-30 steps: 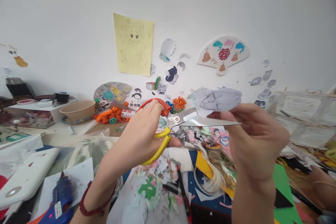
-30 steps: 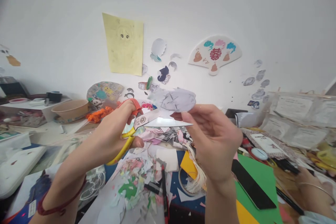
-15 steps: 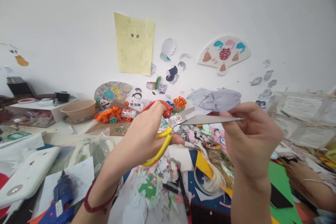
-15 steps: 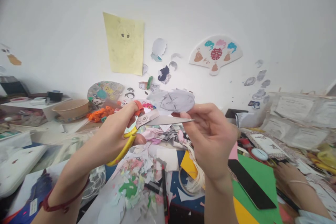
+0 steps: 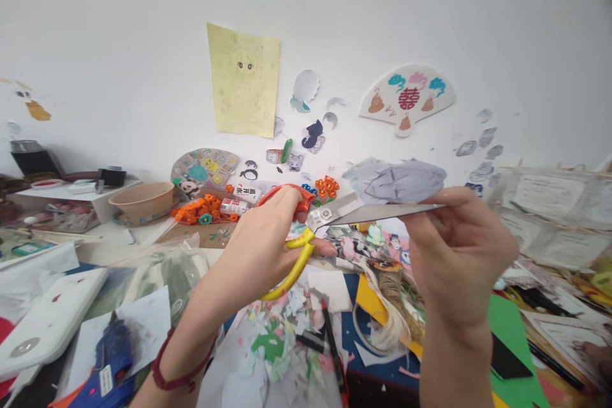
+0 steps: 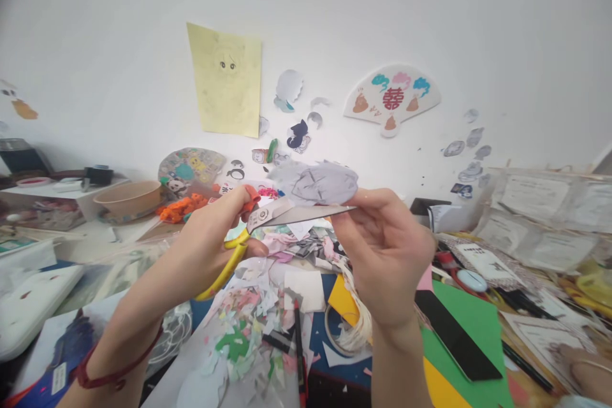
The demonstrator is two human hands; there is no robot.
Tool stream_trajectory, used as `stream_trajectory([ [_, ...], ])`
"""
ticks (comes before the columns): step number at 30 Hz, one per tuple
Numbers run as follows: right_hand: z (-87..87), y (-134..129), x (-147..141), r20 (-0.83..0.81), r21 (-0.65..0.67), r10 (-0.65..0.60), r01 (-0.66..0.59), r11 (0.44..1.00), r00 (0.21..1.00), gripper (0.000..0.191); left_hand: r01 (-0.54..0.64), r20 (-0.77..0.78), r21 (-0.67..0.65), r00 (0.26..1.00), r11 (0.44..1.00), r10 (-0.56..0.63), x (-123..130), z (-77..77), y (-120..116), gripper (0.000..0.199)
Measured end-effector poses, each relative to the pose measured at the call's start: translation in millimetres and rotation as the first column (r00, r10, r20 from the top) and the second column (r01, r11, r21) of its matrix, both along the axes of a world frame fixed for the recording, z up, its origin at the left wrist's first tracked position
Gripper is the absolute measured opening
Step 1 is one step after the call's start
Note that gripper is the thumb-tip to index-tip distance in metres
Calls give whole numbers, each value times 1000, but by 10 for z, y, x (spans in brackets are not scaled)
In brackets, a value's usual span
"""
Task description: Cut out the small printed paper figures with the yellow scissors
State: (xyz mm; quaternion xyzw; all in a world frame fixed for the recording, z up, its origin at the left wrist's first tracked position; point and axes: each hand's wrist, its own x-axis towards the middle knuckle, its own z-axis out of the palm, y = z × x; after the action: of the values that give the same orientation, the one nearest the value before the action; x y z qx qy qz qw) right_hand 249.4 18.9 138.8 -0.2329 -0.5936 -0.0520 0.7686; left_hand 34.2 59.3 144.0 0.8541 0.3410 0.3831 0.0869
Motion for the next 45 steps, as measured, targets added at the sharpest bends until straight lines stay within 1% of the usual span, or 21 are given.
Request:
stream_trajectory([
  [3,4,-10,-4,3,2,33,-33,999,999,24,-12,7,-10,1000,1000,12,16,2,-2,35],
  [7,14,-8,-25,-15,17,41,-40,999,999,22,-26,17,-7,1000,1000,26,39,6,-12,36],
  [12,3,-19,-66,-49,-35,90,-92,995,995,16,-22,34,4,999,1000,21,46,1,-18,36],
  [17,8,-24,-99,-66,-27,124,-126,992,990,15,-21,29,11,999,1000,21,43,-18,-2,34],
  [21,19,-23,-90,-64,-37,105,-107,994,992,15,-21,20,16,1000,1000,21,34,-17,1,33],
  [27,-11,21,-52,-39,-44,27,-29,999,999,13,-34,6,44,999,998,33,21,-3,-9,30],
  [30,-24,23,-60,-17,-52,36,-36,998,999,12,-36,4,64,999,997,36,24,-8,-6,29],
  [35,-24,-20,-77,-21,-83,17,-19,996,1000,10,-28,18,27,999,999,28,46,-1,-12,31],
  [40,-29,1,-54,-14,-54,9,-10,999,1000,9,-42,13,5,999,999,42,54,10,-33,36],
  [45,-43,5,-49,-6,-45,22,-22,999,1000,6,-36,12,28,999,999,36,48,3,-29,36],
])
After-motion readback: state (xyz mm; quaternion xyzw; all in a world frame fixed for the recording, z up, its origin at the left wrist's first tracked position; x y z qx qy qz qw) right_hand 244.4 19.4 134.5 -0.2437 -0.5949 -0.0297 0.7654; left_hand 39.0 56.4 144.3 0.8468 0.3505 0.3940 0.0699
